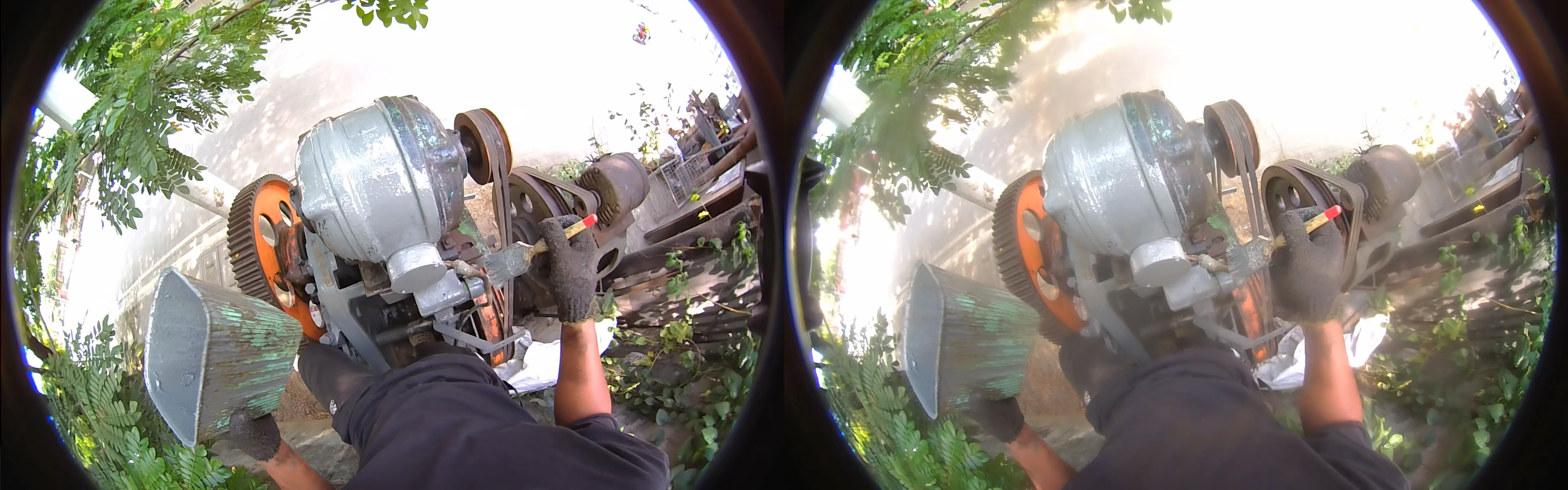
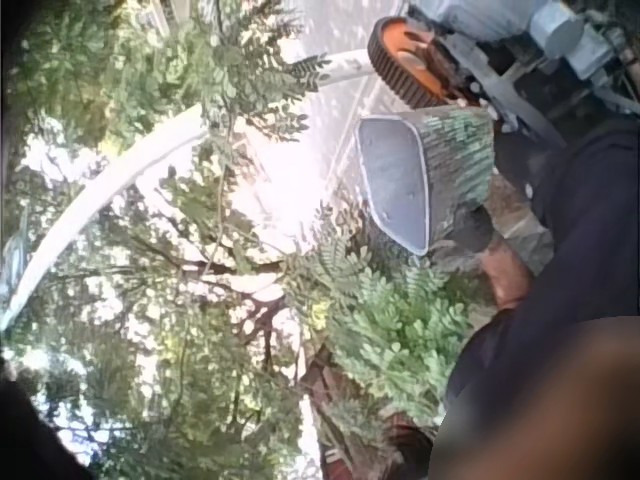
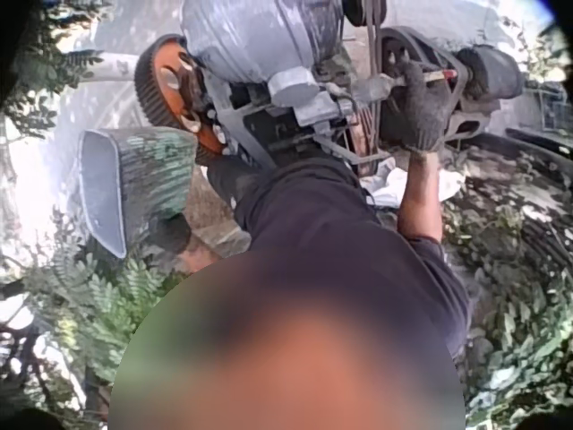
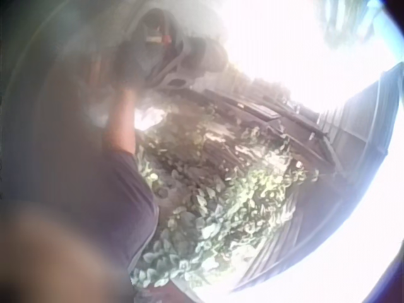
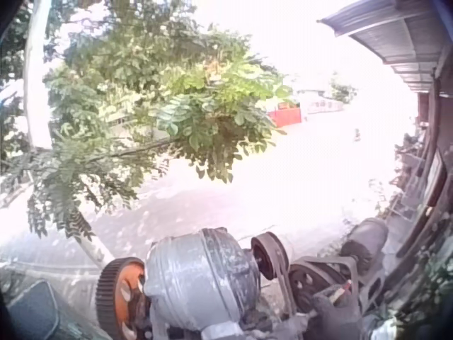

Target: The person paints a stationary piece of machinery outdoors using a paintbrush and a container of grey paint. They repeatedly dip the brush and apply paint to the motor housing, gears, and frame while the camera shakes significantly.

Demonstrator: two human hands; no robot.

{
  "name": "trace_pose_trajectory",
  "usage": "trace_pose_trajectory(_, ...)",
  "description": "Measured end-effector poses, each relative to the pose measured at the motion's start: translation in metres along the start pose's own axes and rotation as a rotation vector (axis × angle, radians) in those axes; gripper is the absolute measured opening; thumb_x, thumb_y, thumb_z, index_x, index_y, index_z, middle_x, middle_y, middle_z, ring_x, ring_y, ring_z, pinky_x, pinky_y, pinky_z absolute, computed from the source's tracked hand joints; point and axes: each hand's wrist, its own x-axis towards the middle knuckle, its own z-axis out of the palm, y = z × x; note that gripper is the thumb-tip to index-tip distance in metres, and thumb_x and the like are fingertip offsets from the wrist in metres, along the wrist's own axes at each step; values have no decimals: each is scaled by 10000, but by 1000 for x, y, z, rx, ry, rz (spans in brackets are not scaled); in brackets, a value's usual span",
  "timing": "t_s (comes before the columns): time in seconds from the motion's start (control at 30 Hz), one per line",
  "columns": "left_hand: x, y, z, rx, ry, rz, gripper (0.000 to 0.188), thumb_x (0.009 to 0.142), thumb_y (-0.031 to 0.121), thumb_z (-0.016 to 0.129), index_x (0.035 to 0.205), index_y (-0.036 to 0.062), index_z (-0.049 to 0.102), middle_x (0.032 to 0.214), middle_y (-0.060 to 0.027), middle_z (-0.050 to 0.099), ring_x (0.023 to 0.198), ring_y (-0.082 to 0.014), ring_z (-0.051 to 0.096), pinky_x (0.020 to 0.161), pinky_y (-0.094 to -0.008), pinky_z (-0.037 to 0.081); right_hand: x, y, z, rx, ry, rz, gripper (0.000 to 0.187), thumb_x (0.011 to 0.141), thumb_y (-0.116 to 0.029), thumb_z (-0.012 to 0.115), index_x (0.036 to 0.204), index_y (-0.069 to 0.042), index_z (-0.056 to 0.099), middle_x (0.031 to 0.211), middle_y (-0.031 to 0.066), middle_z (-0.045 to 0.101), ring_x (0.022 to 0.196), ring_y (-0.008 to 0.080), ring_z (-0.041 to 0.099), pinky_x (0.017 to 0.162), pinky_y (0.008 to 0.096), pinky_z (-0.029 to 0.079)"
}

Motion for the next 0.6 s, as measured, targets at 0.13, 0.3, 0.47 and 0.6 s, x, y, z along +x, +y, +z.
trace_pose_trajectory(0.13, -17, 32, 16, -914, -172, -521, 845, 896, 299, 876, 1565, -12, 462, 1518, -127, 588, 1350, -324, 584, 1145, -474, 489, 16, 3, -25, 187, -72, 77, 213, 981, -153, 697, 1150, -25, 684, 951, 98, 679, 776, 217, 675, 679, 372, 543)
trace_pose_trajectory(0.3, -14, 74, 24, -273, -132, 157, 482, 836, 170, 844, 1268, 8, 705, 1260, -208, 718, 1241, -357, 657, 1114, -443, 508, 44, 10, -49, 1310, 140, 319, 398, 1106, -331, 611, 1330, -1, 612, 1105, 104, 686, 793, 150, 645, 681, 286, 541)
trace_pose_trajectory(0.47, 7, 120, 29, -689, -485, 73, 1180, 753, 405, 975, 1652, 34, 307, 1587, -161, 506, 1417, -317, 549, 1217, -487, 435, 75, -20, -67, -78, 151, -514, 415, 1129, -359, 547, 1337, -7, 615, 1171, 134, 680, 910, 245, 668, 764, 387, 558)
trace_pose_trajectory(0.6, 15, 157, 40, -1288, -495, -413, 1023, 845, 353, 919, 1624, 32, 338, 1543, -171, 529, 1406, -275, 534, 1202, -475, 434, 85, -64, -72, 204, -473, -452, 330, 1094, -317, 574, 1195, -44, 731, 1284, 142, 740, 1133, 303, 717, 967, 455, 564)
